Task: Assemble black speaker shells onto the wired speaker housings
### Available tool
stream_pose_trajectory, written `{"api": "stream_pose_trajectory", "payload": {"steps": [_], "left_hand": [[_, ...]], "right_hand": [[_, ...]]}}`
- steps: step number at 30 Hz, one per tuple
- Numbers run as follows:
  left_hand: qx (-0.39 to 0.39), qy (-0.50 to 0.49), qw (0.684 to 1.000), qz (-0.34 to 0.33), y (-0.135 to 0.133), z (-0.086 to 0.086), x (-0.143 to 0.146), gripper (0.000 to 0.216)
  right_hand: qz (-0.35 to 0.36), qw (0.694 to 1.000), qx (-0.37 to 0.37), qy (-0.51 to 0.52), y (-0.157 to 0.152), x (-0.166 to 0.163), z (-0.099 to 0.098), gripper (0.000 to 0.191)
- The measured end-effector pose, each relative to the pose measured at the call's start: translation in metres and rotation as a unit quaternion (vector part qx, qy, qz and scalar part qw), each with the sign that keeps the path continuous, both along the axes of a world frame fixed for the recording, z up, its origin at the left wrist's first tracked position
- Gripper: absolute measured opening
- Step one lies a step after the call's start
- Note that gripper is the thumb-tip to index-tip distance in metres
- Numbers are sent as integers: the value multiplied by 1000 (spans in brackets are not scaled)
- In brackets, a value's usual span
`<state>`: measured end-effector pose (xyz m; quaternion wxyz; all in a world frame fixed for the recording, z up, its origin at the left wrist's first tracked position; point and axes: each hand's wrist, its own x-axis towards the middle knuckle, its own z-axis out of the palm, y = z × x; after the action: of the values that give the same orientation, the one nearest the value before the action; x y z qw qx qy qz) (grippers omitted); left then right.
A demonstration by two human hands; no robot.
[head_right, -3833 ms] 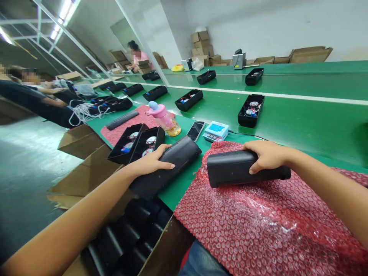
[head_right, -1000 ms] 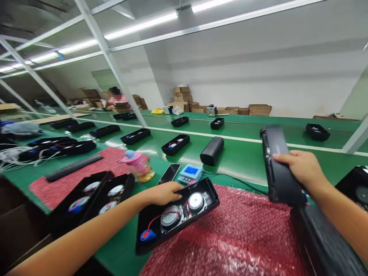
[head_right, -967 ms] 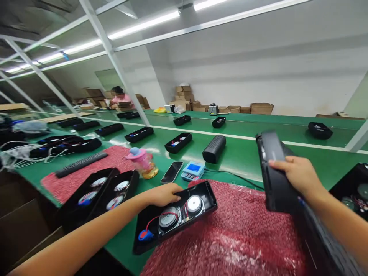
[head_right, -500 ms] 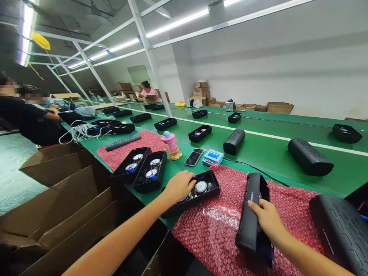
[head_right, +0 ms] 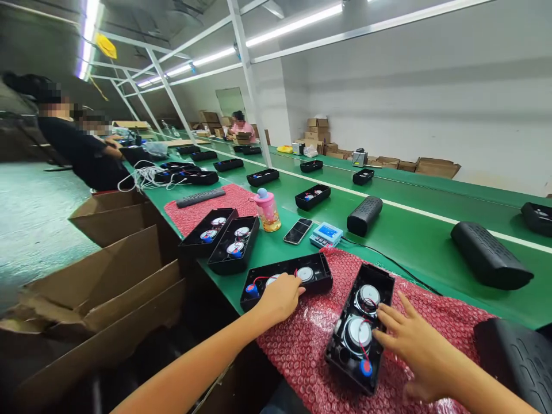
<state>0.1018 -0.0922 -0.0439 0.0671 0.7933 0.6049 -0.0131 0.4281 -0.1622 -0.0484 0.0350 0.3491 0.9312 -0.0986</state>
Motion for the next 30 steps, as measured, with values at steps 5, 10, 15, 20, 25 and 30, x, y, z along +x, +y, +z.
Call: {"api": "stream_pose_trajectory", "payload": {"steps": [5,10,15,20,25,30], "left_hand": [[24,-8,999,37,15,8,0,42],[43,-11,998,41,32,10,-3,72],[0,-13,999,52,46,12,-6,76],[5,-4,999,53,55,12,-9,78],[15,-10,998,65,61,13,-9,77],[14,-10,997,79,63,15,-8,77]], "right_hand": [[20,991,123,44,4,-8,-29,12],[20,992,114,53,5,-46,-7,27],[17,980,182,83,15,-60,-7,51],[36,980,172,91,32,-63,-12,69],[23,981,155,117,44,-75,-10,73],[-7,986,129,108,53,-84,-10,77]]}}
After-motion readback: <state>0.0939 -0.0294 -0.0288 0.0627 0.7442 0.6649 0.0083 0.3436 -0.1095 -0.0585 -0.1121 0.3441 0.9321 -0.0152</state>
